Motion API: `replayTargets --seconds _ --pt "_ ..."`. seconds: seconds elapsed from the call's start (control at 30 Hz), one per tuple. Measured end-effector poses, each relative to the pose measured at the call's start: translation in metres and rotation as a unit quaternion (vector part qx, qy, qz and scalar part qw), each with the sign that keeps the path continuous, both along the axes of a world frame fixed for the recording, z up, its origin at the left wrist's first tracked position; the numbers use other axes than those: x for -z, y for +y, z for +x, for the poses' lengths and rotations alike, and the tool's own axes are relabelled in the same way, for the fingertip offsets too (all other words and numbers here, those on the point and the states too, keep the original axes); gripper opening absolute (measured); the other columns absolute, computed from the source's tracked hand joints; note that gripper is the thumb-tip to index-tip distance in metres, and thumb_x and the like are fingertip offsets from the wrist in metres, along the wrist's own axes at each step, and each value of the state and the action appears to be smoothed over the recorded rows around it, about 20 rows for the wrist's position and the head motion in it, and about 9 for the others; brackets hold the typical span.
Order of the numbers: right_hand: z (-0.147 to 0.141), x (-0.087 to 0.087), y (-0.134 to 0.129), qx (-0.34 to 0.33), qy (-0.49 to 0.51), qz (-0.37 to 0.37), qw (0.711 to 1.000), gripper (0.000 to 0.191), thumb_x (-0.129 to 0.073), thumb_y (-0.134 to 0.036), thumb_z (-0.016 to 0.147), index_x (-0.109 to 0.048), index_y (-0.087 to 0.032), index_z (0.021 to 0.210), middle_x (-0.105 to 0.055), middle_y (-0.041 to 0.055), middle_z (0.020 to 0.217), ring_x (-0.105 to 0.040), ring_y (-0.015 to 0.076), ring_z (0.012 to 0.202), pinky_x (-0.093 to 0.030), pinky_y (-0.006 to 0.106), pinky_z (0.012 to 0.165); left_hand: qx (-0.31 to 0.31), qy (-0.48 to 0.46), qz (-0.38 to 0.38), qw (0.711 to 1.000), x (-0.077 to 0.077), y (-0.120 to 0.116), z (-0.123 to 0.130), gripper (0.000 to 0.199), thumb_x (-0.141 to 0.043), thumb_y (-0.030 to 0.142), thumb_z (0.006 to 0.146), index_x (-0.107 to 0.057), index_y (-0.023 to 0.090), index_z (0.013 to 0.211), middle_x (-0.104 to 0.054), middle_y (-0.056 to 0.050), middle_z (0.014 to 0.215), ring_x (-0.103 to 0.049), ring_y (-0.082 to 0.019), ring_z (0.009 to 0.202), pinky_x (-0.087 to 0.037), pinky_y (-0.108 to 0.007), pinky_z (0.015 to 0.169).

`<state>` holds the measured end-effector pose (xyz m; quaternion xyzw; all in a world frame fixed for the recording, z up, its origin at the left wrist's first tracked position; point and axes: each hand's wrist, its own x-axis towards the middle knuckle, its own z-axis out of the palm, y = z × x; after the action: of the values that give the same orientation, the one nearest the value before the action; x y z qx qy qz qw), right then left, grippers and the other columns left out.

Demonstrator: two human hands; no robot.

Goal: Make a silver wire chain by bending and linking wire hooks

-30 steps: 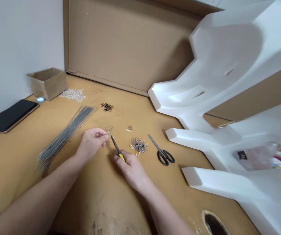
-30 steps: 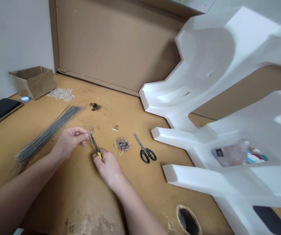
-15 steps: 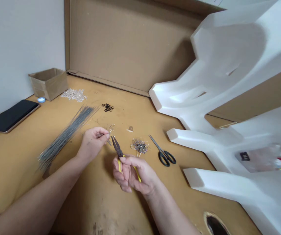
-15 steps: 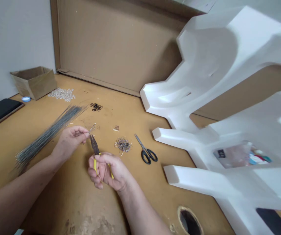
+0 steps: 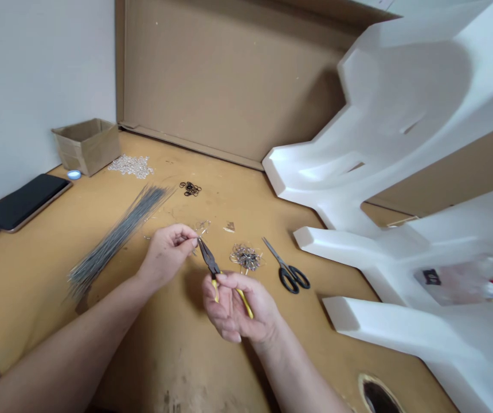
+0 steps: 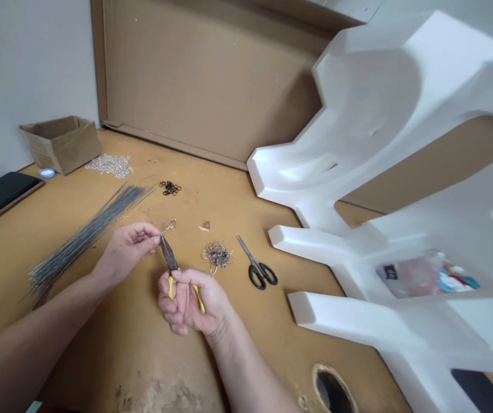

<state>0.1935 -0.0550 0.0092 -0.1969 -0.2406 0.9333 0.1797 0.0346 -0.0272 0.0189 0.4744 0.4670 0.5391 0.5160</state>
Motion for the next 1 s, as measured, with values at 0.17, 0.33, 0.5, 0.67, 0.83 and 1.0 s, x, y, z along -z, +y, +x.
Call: replayTargets --seconds 0.17,0.33,0.5,0.67,0.83,1.0 --pt "-0.001 -0.002 0.000 0.007 -0.020 0.006 1.000 0.019 -0.046 -0.032 0.076 -0.049 -0.014 0.072 -0.053 -0.0010 0.052 -0.046 0.0074 0.037 -0.036 0.015 0.030 0.005 -0.001 -0.010 1.000 -0.002 -0.001 0.000 0.002 -0.054 0.018 0.060 -0.056 0.016 0.060 -0.050 0.005 0.047 -0.044 -0.008 0.045 -0.036 -0.020 0.047" --pt "-0.004 -0.005 -0.002 0.027 -0.042 0.029 0.998 0.018 -0.045 -0.031 0.078 -0.048 -0.015 0.071 -0.053 -0.0016 0.050 -0.045 0.0068 0.035 -0.036 0.015 0.029 0.007 -0.002 -0.019 1.000 -0.005 -0.001 0.000 0.003 -0.054 0.016 0.060 -0.055 0.016 0.057 -0.049 0.005 0.046 -0.043 -0.007 0.045 -0.036 -0.020 0.048" --pt "-0.005 -0.006 -0.003 0.037 -0.049 0.052 0.997 0.018 -0.045 -0.030 0.079 -0.049 -0.014 0.070 -0.053 -0.0014 0.049 -0.045 0.0064 0.034 -0.037 0.015 0.030 0.026 -0.001 -0.029 0.999 -0.008 -0.002 -0.002 0.005 -0.054 0.019 0.060 -0.055 0.015 0.057 -0.050 0.005 0.048 -0.044 -0.007 0.046 -0.036 -0.020 0.049" --pt "-0.003 -0.007 -0.002 0.036 -0.061 0.061 0.996 0.018 -0.045 -0.029 0.079 -0.050 -0.014 0.070 -0.053 -0.0015 0.048 -0.044 0.0060 0.033 -0.036 0.014 0.029 0.065 -0.011 -0.017 0.998 -0.005 0.000 -0.006 0.010 -0.054 0.024 0.063 -0.054 0.015 0.058 -0.053 0.003 0.052 -0.046 -0.007 0.049 -0.038 -0.021 0.052" --pt "0.000 -0.011 -0.003 0.040 -0.079 0.075 0.993 0.018 -0.048 -0.029 0.078 -0.050 -0.013 0.071 -0.052 -0.0018 0.047 -0.042 0.0053 0.032 -0.033 0.013 0.027 0.093 -0.003 0.004 0.996 -0.002 0.002 -0.011 0.012 -0.054 0.025 0.064 -0.053 0.015 0.057 -0.052 0.002 0.052 -0.044 -0.007 0.049 -0.036 -0.021 0.051" --pt "0.004 -0.013 -0.004 0.033 -0.101 0.101 0.989 0.020 -0.049 -0.030 0.079 -0.051 -0.013 0.070 -0.053 -0.0018 0.045 -0.041 0.0049 0.030 -0.031 0.013 0.026 0.132 0.023 0.038 0.990 -0.008 0.002 -0.017 0.009 -0.054 0.023 0.065 -0.053 0.015 0.059 -0.050 0.003 0.052 -0.041 -0.007 0.049 -0.034 -0.020 0.050"
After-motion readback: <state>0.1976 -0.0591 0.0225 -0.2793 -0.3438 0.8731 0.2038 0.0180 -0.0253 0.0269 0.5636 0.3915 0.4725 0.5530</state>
